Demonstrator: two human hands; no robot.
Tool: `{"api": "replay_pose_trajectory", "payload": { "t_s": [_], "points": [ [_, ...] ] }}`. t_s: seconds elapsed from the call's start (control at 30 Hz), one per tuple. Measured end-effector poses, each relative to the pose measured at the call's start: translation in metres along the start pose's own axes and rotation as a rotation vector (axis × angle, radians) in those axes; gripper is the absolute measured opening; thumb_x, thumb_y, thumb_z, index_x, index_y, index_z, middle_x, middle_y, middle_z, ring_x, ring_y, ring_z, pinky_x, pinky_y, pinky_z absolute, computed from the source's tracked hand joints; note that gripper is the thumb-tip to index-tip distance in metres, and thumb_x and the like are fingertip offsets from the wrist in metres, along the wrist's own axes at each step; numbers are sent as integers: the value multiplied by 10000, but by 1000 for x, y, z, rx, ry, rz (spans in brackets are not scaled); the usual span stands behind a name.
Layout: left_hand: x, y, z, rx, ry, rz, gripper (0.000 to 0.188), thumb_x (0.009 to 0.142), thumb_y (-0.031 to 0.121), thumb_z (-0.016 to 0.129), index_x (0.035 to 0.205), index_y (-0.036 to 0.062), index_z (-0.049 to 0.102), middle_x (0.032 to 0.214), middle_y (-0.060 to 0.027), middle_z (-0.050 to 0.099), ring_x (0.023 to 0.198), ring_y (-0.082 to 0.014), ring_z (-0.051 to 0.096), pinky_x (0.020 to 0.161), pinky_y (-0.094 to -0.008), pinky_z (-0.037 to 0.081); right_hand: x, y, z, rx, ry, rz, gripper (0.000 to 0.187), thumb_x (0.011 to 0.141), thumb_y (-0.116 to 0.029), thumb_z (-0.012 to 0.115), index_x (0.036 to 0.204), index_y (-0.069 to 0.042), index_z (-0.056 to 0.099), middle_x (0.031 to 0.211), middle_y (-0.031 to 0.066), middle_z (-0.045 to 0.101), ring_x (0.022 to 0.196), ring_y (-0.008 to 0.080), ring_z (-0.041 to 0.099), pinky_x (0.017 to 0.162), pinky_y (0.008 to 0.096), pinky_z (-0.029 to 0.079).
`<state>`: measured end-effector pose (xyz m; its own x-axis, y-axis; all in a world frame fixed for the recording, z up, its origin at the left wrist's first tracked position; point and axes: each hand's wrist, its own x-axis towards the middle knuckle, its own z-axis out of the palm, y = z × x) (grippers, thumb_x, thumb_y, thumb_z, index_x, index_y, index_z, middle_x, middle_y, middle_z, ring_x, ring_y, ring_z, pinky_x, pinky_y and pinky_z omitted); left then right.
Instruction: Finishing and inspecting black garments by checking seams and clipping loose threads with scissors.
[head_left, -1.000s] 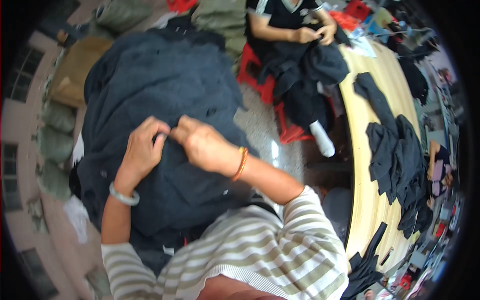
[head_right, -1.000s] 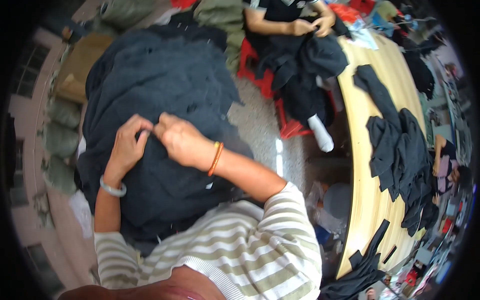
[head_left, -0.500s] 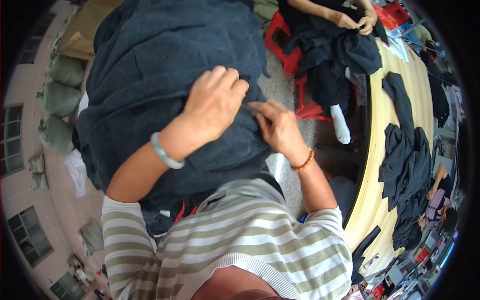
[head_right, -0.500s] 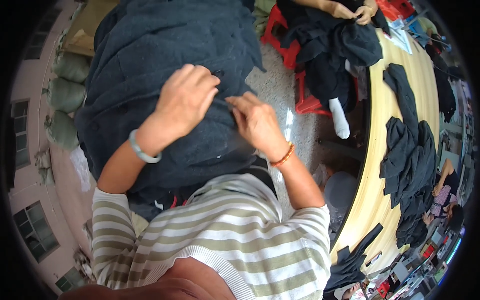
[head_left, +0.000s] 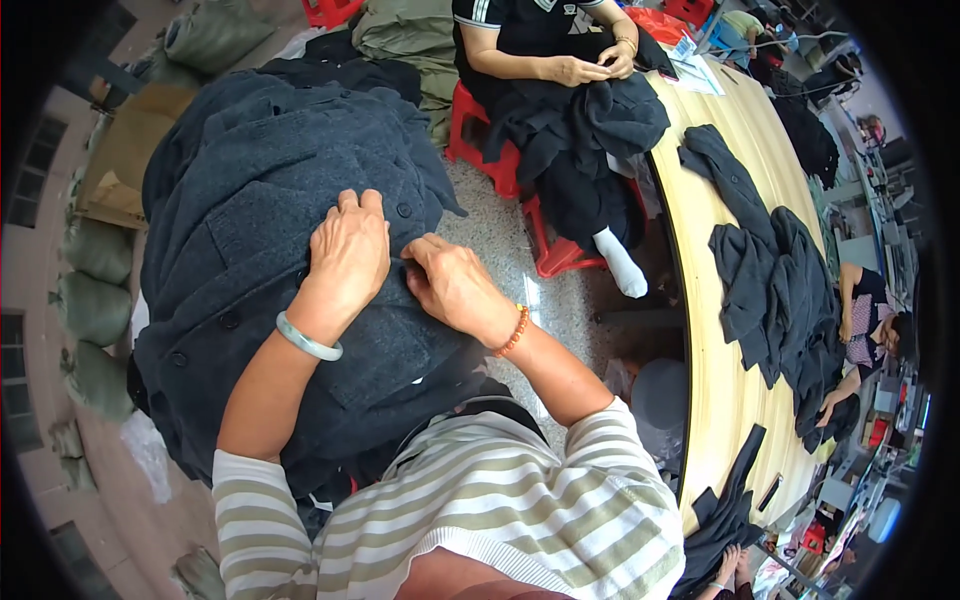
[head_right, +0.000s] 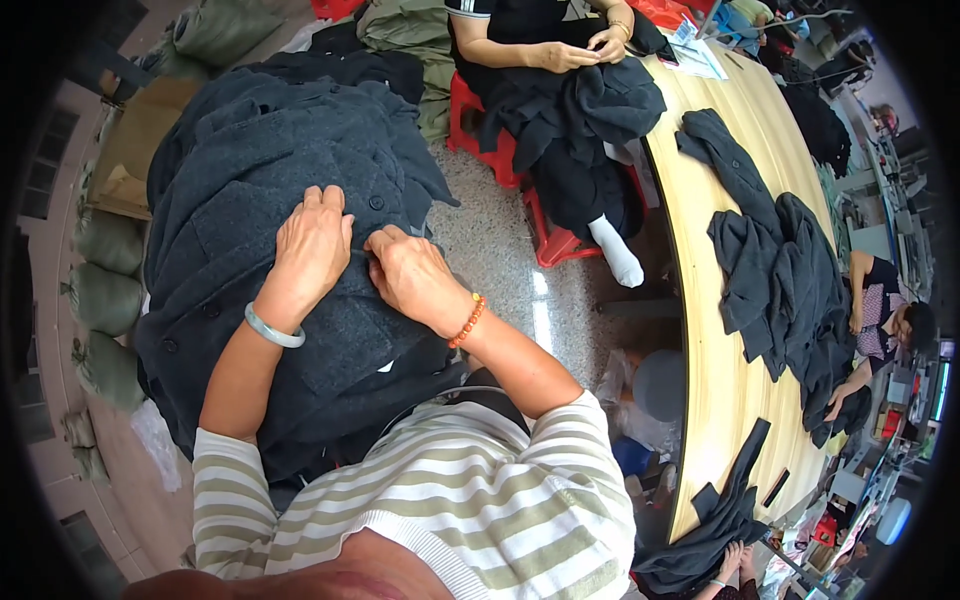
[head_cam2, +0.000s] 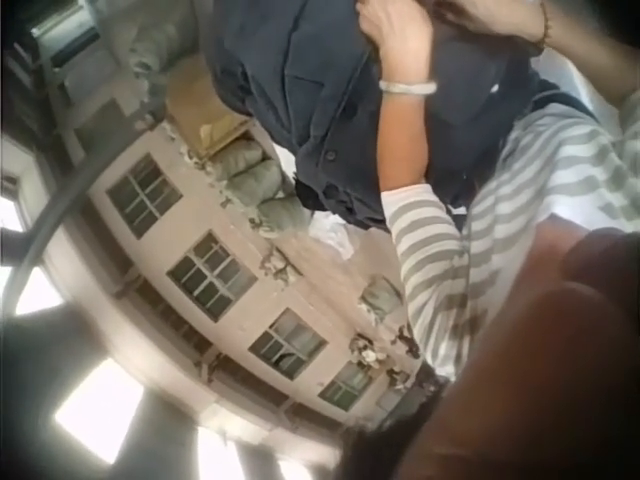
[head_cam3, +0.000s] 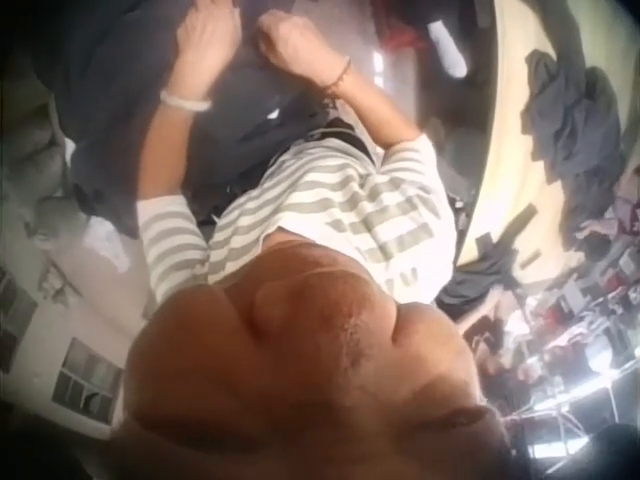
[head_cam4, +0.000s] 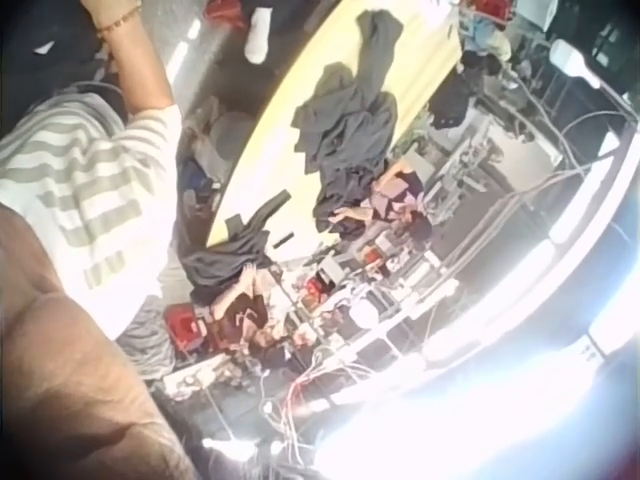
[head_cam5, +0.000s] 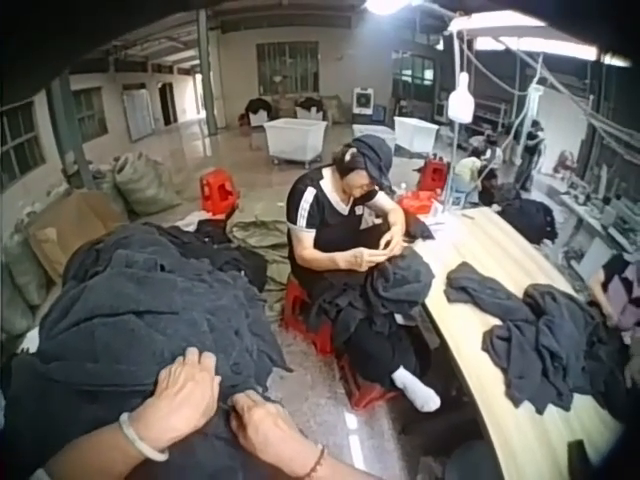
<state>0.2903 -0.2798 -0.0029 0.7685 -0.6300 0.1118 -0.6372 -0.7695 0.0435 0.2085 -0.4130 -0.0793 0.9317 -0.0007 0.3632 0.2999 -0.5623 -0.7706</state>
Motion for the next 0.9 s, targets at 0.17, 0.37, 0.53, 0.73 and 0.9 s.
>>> {"api": "replay_pose_trajectory", "payload": {
  "t_s": [0.17, 0.37, 0.53, 0.73, 0.9],
  "points": [
    [1, -15, 9, 4, 8, 6, 143, 903, 69, 646, 981, -14, 561, 963, -227, 618, 868, -403, 660, 753, -468, 544, 8, -1, 6, 102, -39, -39, 149, 844, -34, 657, 984, 14, 674, 900, 187, 665, 832, 384, 662, 742, 447, 543],
    [-5, -13, 2, -185, 72, 9, 94, 873, 52, 673, 877, -6, 600, 866, -192, 656, 810, -392, 665, 713, -460, 531, 7, -4, 9, 79, -7, -38, 163, 826, -21, 670, 982, 26, 664, 911, 181, 651, 822, 385, 657, 736, 445, 540],
    [-8, -22, 1, -422, 13, -44, 89, 854, 49, 691, 847, -22, 637, 780, -164, 691, 685, -300, 679, 648, -379, 528, 7, -5, 8, 147, 71, -27, 170, 816, -1, 675, 978, 21, 631, 896, 172, 644, 804, 362, 666, 713, 415, 539],
    [-10, -26, 4, -699, -145, -232, 87, 857, 50, 705, 886, -30, 688, 755, -48, 690, 670, -70, 596, 616, -257, 491, 6, -8, 12, 258, 157, 49, 254, 828, -9, 711, 1061, -17, 610, 893, 149, 681, 734, 305, 689, 647, 369, 537],
    [-3, -35, 6, -872, -145, -276, 69, 856, 41, 714, 854, -27, 703, 766, -37, 686, 696, -75, 598, 632, -248, 484, 13, -15, 13, 76, 278, -114, 396, 834, -17, 726, 1207, -15, 596, 954, 169, 674, 801, 310, 701, 701, 380, 564]
  ]
}}
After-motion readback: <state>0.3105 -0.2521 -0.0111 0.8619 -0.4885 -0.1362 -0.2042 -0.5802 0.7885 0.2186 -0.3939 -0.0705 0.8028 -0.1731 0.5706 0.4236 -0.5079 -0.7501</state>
